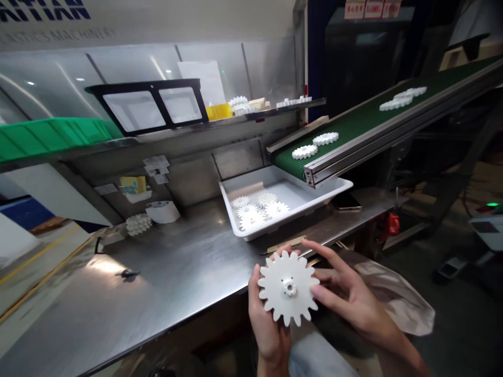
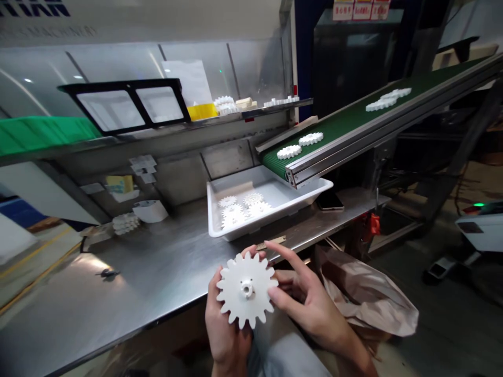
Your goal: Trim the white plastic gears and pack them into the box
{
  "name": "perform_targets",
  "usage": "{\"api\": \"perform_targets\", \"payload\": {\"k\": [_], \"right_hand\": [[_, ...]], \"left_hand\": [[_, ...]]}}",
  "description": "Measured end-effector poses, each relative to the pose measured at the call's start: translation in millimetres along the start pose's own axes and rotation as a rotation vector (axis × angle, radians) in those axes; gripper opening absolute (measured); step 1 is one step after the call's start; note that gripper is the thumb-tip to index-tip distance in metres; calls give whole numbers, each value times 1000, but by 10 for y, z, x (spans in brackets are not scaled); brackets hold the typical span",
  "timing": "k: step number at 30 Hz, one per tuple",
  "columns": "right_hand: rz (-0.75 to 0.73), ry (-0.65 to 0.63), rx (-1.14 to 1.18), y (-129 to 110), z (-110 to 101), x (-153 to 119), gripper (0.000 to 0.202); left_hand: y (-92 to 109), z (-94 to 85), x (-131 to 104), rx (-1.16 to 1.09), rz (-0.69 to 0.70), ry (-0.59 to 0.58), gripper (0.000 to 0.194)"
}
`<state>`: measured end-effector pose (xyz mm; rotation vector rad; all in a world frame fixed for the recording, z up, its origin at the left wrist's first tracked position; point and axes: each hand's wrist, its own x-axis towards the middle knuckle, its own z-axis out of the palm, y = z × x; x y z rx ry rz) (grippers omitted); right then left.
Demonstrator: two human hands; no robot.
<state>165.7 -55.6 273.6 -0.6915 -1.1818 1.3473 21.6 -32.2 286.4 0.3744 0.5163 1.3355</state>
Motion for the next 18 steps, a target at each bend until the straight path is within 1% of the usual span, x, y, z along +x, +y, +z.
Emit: {"api": "perform_targets", "payload": {"k": [2, 4, 8, 10, 13, 14, 15, 16, 18], "right_hand": [[1, 18, 6, 29, 11, 0, 68], [9, 47, -2, 43, 16, 17, 67], [18, 58, 16, 91, 34, 68, 62], [14, 40, 43, 136, 57, 86, 60], [31, -35, 66, 206, 77, 121, 60], [29, -49, 36, 230, 64, 144, 58], [3, -27, -26, 256, 35, 177, 53], [-47, 29, -125, 287, -8, 222, 45], [-194, 169, -435, 375, -123, 342, 34]], "left_hand": [[-34, -82, -16, 0, 47, 36, 47], [-53, -122, -21, 14, 95, 39, 48], [-48, -108, -23, 69, 156, 21, 53], [-44, -104, -16, 66, 177, 3, 56], [-43, -149, 23, 47, 266, -5, 56], [-39, -175, 41, 46, 307, 12, 54], [-31, -201, 59, 47, 344, 38, 51], [-19, -225, 75, 48, 373, 67, 48], [13, -260, 92, 44, 407, 107, 45]]}}
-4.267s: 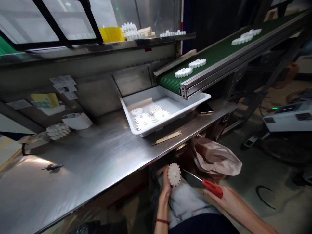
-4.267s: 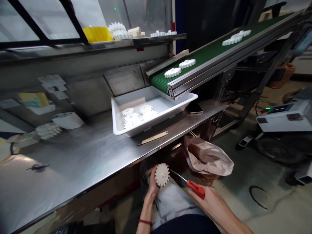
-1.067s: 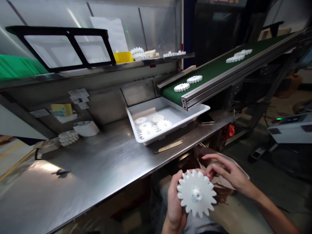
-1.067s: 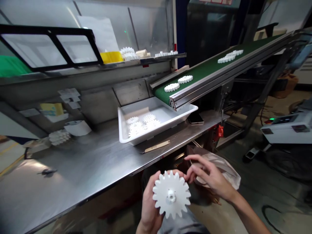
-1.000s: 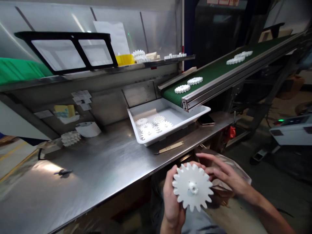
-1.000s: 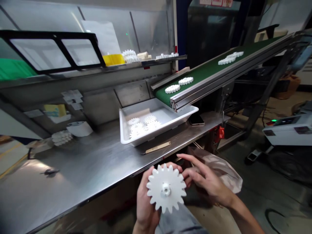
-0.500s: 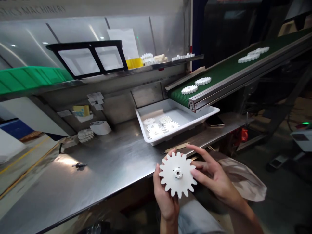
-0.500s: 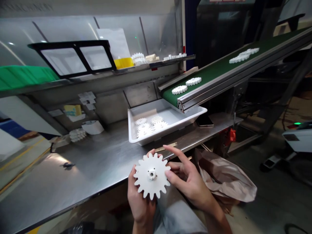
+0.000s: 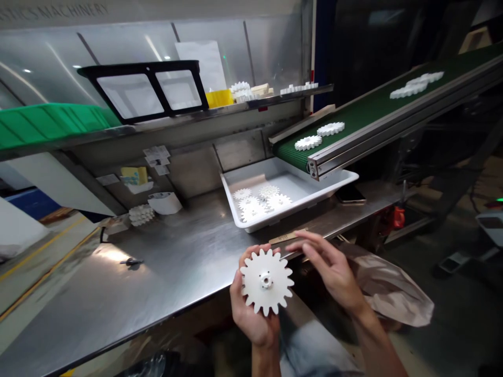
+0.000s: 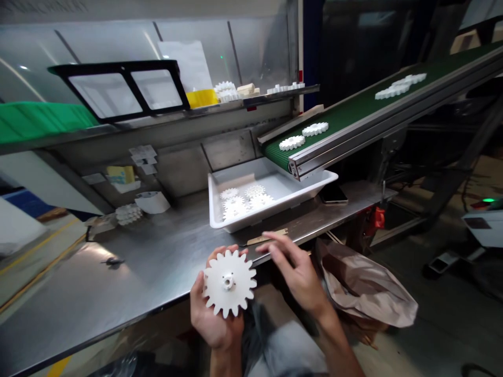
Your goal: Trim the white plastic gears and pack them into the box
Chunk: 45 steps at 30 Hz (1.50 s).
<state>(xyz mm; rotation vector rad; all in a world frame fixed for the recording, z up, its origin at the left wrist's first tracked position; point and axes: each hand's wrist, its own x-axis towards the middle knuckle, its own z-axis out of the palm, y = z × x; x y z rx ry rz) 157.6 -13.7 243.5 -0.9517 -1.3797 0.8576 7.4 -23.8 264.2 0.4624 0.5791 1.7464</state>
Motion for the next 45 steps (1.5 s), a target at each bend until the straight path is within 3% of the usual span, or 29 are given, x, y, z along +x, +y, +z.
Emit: {"api": "perform_targets", "payload": {"k": [2, 5, 9, 14, 16, 19, 21, 24, 32, 45], "right_hand": [[-122, 45, -307, 177, -13, 120, 36], [-160, -75, -570, 407, 66, 228, 43], [-151, -114, -681, 542, 199, 212, 45], [-169, -98, -706, 553, 204, 188, 45], [-185, -45, -646, 479, 182, 169, 44], [-201, 43, -316, 237, 133, 75, 27], [-206, 16, -86, 40, 89, -17, 14], [-194, -106, 43, -182, 21, -134, 11], [-161, -277, 24, -316, -112, -207, 18], [-241, -166, 31, -312, -145, -202, 13]], "left_hand": [[34, -15, 9, -9, 12, -2, 42], [83, -11, -9, -33, -10, -40, 39], [119, 9, -25, -47, -10, -29, 39], [133, 20, -24, -69, -53, -17, 40], [144, 18, -29, -75, -58, 7, 40], [173, 19, -44, -70, -64, 13, 39], [202, 28, -58, -64, -64, 0, 37], [255, 50, -86, -20, -94, -26, 36], [327, 50, -108, 113, -312, -183, 38], [346, 162, -130, 128, -360, -154, 40]]}}
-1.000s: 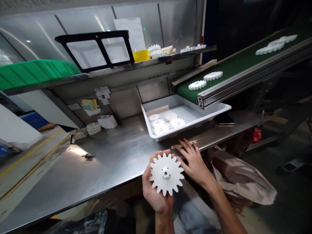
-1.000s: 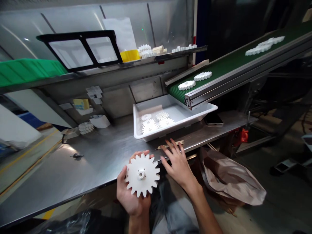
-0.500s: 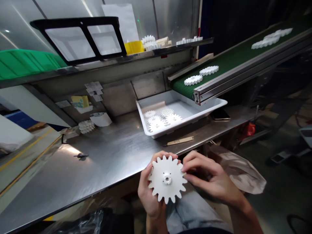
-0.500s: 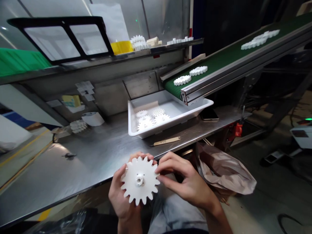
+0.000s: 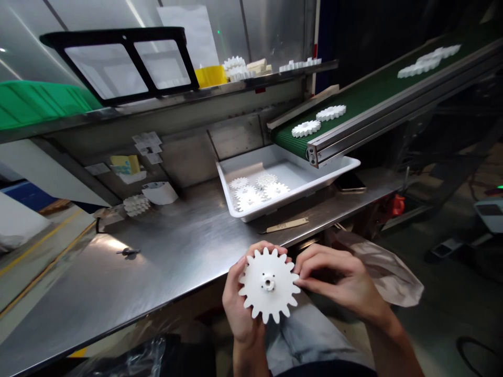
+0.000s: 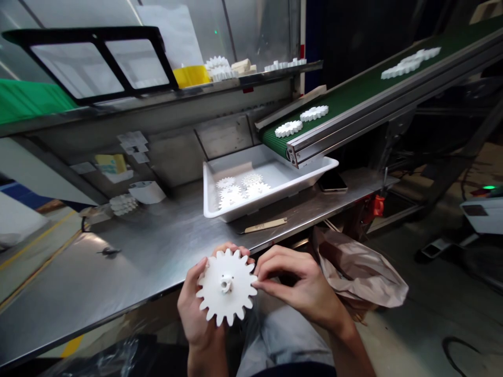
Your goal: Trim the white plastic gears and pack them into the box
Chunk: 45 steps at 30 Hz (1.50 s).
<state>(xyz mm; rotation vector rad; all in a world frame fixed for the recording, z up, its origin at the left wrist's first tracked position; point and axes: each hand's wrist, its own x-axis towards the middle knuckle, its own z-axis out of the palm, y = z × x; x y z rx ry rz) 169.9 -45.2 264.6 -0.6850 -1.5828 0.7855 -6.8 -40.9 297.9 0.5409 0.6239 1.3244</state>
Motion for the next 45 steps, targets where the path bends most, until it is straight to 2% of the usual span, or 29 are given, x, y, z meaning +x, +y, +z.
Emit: {"api": "perform_targets", "payload": {"k": [8, 14, 23, 27, 31, 38, 42, 45], "right_hand": [[1, -15, -22, -23, 13, 20, 12], [2, -56, -161, -50, -26, 8, 15], [-109, -34, -278, -63, 34, -39, 20], [-106, -55, -228, -64, 6, -44, 25], [-73, -74, -84, 20, -27, -20, 28], [72, -96, 70, 123, -70, 15, 11], [99, -70, 60, 82, -39, 34, 10], [107, 9, 29, 43, -14, 32, 10]], "left_hand": [[-12, -37, 20, -28, 27, -7, 40], [-5, -55, 17, -27, 37, 11, 39], [-48, -24, 1, -56, 94, 13, 40], [-47, -27, 16, -68, 70, 19, 40], [-40, -65, 56, -75, 17, -8, 39], [-60, -92, 81, -55, -10, -62, 41], [-90, -86, 88, -91, -22, -71, 40], [-118, -74, 103, -130, 10, -29, 39]]}}
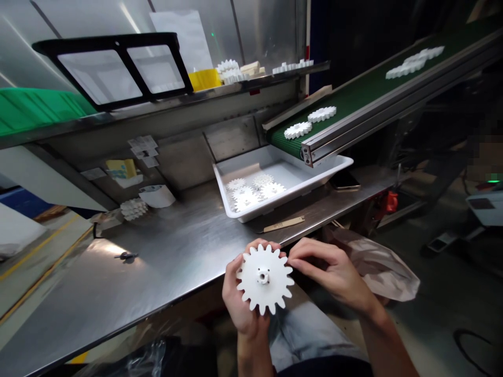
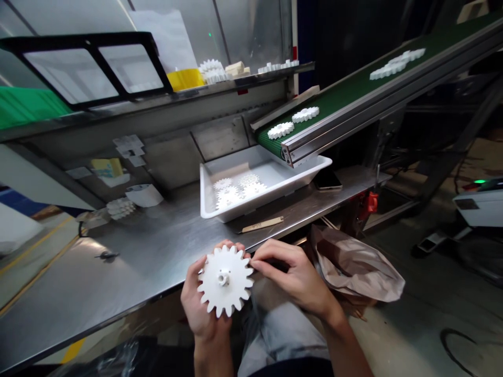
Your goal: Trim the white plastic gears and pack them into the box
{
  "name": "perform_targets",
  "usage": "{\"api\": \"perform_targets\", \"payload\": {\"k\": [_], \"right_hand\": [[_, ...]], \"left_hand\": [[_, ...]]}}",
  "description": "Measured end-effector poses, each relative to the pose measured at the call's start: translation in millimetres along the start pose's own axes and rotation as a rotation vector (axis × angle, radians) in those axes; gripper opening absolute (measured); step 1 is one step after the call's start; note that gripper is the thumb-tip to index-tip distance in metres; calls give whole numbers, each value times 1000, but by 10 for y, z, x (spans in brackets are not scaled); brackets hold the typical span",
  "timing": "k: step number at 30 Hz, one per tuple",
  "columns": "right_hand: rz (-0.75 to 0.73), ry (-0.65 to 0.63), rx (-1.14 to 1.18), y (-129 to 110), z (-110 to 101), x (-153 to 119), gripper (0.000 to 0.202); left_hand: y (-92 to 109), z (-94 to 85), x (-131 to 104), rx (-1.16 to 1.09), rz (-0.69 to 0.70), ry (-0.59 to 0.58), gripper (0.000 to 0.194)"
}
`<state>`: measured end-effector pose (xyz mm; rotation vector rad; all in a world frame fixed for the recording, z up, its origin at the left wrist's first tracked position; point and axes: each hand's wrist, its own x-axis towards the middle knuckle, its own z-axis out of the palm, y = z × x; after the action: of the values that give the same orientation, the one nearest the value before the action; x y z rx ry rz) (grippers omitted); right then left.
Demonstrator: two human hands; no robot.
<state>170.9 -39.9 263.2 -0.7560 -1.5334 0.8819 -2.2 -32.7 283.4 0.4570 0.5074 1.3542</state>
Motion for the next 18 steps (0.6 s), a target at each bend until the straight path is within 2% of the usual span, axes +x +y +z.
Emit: {"api": "perform_targets", "payload": {"k": [3, 8, 12, 18], "right_hand": [[-20, 48, 22, -48, -10, -37, 6], [-63, -114, -62, -164, -6, -96, 21], [-89, -82, -84, -205, 68, -78, 27], [-107, -62, -81, -168, 87, -71, 21]], "left_hand": [[-19, 8, 2, 7, 70, 19, 41], [-19, 18, -36, 10, 151, 25, 40], [-8, 14, -62, 1, 173, -3, 40], [9, 3, -68, 18, 153, 1, 42]]}}
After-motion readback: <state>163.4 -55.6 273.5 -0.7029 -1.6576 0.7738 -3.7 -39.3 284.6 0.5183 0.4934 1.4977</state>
